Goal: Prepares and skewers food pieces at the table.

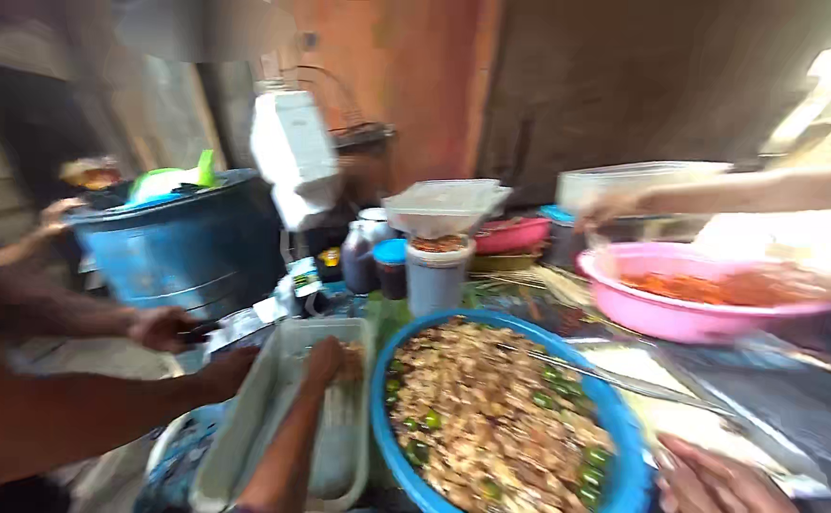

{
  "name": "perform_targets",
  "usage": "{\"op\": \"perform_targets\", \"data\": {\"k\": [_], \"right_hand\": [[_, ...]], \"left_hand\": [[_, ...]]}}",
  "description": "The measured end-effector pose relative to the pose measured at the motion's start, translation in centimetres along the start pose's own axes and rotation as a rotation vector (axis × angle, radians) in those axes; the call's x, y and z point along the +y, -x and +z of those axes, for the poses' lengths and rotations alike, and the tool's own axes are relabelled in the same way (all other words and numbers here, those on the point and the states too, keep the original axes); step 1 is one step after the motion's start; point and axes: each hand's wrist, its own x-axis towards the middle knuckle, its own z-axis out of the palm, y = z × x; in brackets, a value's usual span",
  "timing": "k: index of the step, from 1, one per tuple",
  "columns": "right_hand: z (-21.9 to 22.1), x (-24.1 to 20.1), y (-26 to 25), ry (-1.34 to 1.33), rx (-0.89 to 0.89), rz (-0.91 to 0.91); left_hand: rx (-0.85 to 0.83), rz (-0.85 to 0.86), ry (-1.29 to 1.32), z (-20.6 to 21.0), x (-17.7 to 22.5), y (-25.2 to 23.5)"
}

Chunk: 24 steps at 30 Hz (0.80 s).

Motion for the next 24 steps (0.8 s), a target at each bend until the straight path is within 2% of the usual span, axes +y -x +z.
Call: {"op": "perform_targets", "data": {"k": [2, 4, 5, 9, 11, 15, 20, 24], "right_hand": [[-2.6, 1.0, -2.6, 0.184, 0.105, 0.071], [-4.2, 3.0, -5.5, 0.359, 0.113, 0.156], [-4.7, 4.3, -6.9, 0.433, 0.051, 0.199], [-4.4, 9.9, -11.5, 0.76, -0.433, 0.409], [-3.7, 12.5, -11.9, 0.838, -0.48, 0.409], [-2.2, 14.4, -11.2, 1.012, -0.54, 0.488], [-2.4, 13.7, -11.3, 0.977, -0.371, 0.487], [-3.3, 13.4, -11.1, 0.906, -0.282, 0.469]], "left_hand": [[0.097, 0.113, 0.062, -0.9, 2.1, 0.4], [0.139, 0.228, 0.167, -1.5, 4.4, 1.7], [0.139, 0.285, 0.229, -1.5, 5.6, 2.9], [0.039, 0.485, 0.346, -0.1, 9.2, 8.2], [-0.013, 0.538, 0.337, 0.5, 10.1, 10.0], [-0.033, 0.556, 0.319, 1.0, 10.1, 10.8], [-0.023, 0.573, 0.27, 0.4, 10.8, 9.8], [-0.188, 0.596, 0.155, 2.7, 13.2, 7.3]]}}
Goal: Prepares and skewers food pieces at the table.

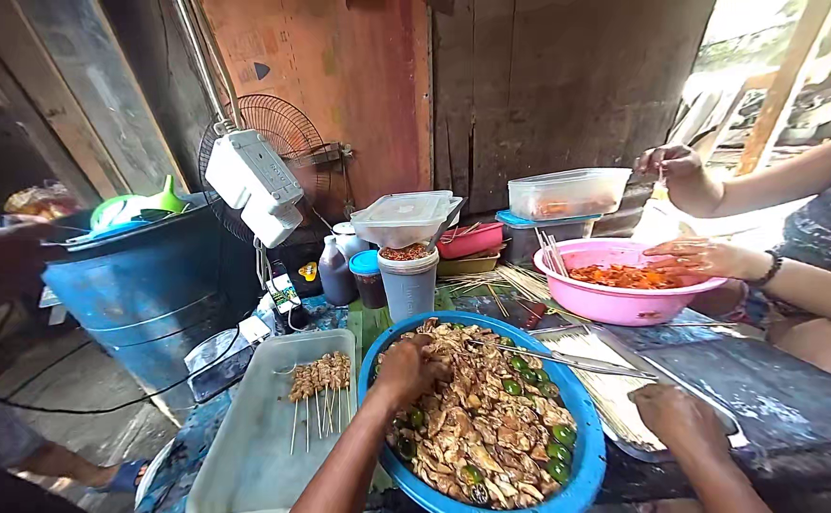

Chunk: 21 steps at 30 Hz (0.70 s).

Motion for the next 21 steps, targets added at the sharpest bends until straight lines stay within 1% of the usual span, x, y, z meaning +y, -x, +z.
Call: {"op": "perform_targets", "data": {"k": [2, 4, 6, 9, 11, 13, 17, 19, 21], "right_hand": [[-0.4, 0.4, 0.7, -0.102, 0.053, 0.021], [-0.9, 1.0, 1.6, -0.258, 0.121, 0.037], [-1.5, 1.1, 3.0, -0.448, 0.21, 0.048], [-3.4, -0.9, 6.9, -0.672, 0.246, 0.08], [-4.0, -2.3, 9.0, -0.796, 0.266, 0.036], [-3.8, -2.9, 10.5, -0.843, 0.288, -0.055], [-3.2, -5.1, 13.2, -0.8, 0.265, -0.217], [-2.5, -6.1, 14.2, -0.821, 0.23, -0.259], [-1.8, -6.7, 15.1, -0.862, 0.182, -0.291]], "left_hand": [[-0.077, 0.005, -0.096, 2.2, 0.9, -1.4], [-0.1, 0.023, -0.186, 3.5, 2.9, -1.2], [-0.127, 0.098, -0.192, 4.2, 4.7, -0.3], [-0.153, 0.22, -0.211, 6.1, 5.9, 0.5], [-0.161, 0.278, -0.242, 7.4, 6.3, 0.6], [-0.203, 0.29, -0.273, 8.2, 6.9, 0.9], [-0.293, 0.286, -0.263, 9.1, 8.2, 1.6], [-0.319, 0.33, -0.187, 8.7, 8.0, 1.5], [-0.26, 0.393, -0.033, 7.0, 7.1, 0.9]]}}
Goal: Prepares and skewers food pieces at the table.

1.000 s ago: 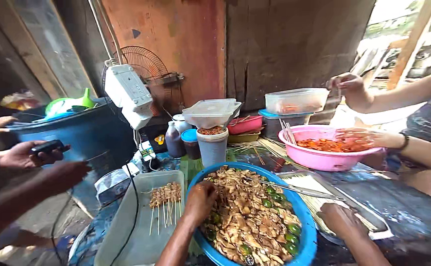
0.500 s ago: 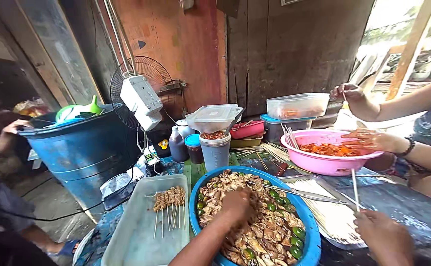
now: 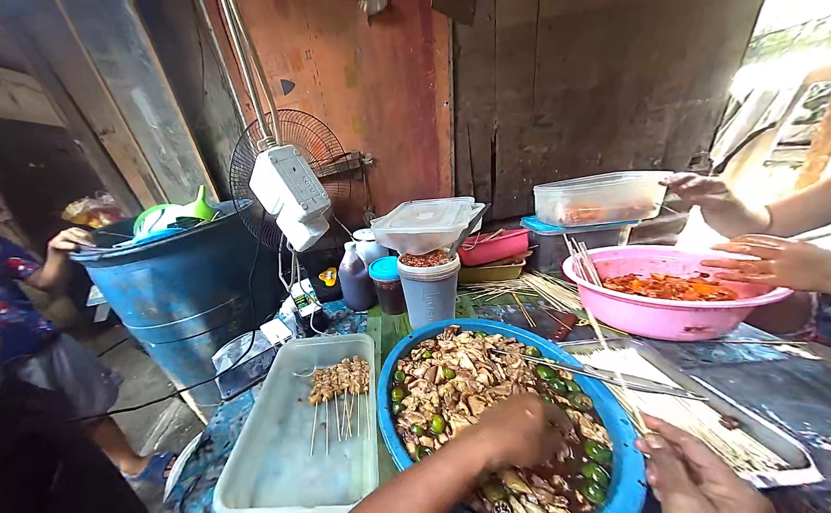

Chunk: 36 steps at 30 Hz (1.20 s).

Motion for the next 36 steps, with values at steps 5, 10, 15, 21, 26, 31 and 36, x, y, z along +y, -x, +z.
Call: {"op": "perform_targets", "data": {"k": [5, 10, 15, 21, 26, 31, 36], "right_hand": [[0.8, -1.2, 2.1, -0.031, -0.119, 0.083], [1.7, -2.1, 3.3, 0.103, -0.224, -0.033], [2.9, -1.9, 3.8, 0.189, -0.19, -0.169], [3.6, -2.6, 4.2, 0.267, -0.18, -0.192], [3.3, -2.6, 4.5, 0.295, -0.159, -0.194], [3.4, -2.9, 4.6, 0.315, -0.125, -0.223], [3.7, -3.1, 4.8, 0.339, -0.122, -0.228]], "left_hand": [[0.186, -0.27, -0.212, -4.8, -4.8, -0.5], [0.217, -0.325, -0.263, -5.7, -9.1, -0.7], [0.43, -0.166, 0.322, -7.3, -8.0, 1.5], [0.476, -0.142, 0.704, -6.0, -6.6, 1.8], [0.545, -0.102, 0.512, -5.5, -6.5, 2.0], [0.573, -0.092, 0.923, -4.8, -5.6, 2.1], [0.56, -0.127, 1.087, -4.2, -4.9, 2.1]]}}
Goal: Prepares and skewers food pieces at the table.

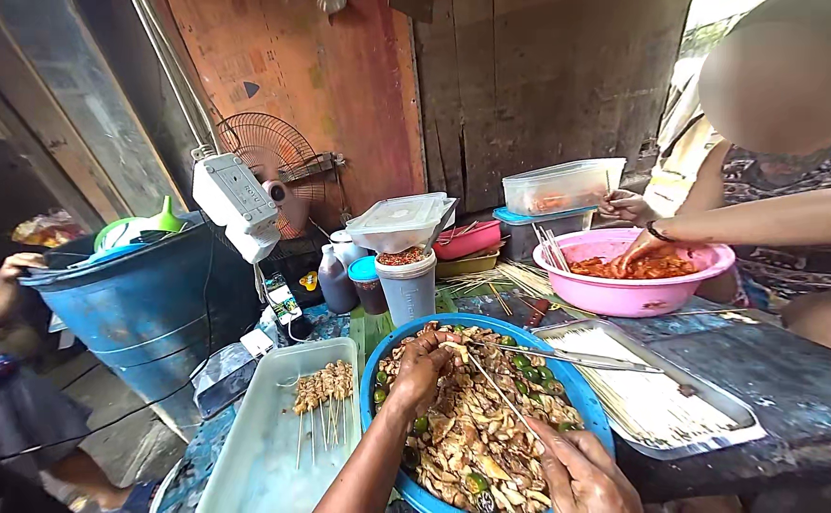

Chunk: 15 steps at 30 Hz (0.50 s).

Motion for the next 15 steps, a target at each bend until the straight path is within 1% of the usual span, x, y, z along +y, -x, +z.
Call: {"op": "perform_targets", "data": {"k": [2, 4, 6, 8, 10, 15], "right_hand": [[0.1, 0.2, 0.0, 0.005, -0.008, -0.011], [0.2, 0.2, 0.0, 0.008, -0.018, -0.013], [0.3, 0.0, 0.0, 0.029, -0.011, -0.009], [0.5, -0.1, 0.0, 0.061, -0.001, -0.002], [0.6, -0.4, 0.0, 0.078, 0.002, -0.001], [0.9, -1.0, 0.2, 0.122, 0.007, -0.011]], "left_hand": [[-0.004, 0.006, -0.009, 0.2, -0.1, 0.0], [-0.007, 0.048, -0.071, 0.2, -0.4, -0.1], [-0.01, 0.126, -0.231, 0.3, -0.6, 0.1], [-0.014, 0.203, -0.484, 0.5, -0.4, 0.5], [-0.011, 0.246, -0.663, 0.8, -0.4, 0.9], [0.006, 0.39, -0.823, 1.3, -1.2, 1.3]]}}
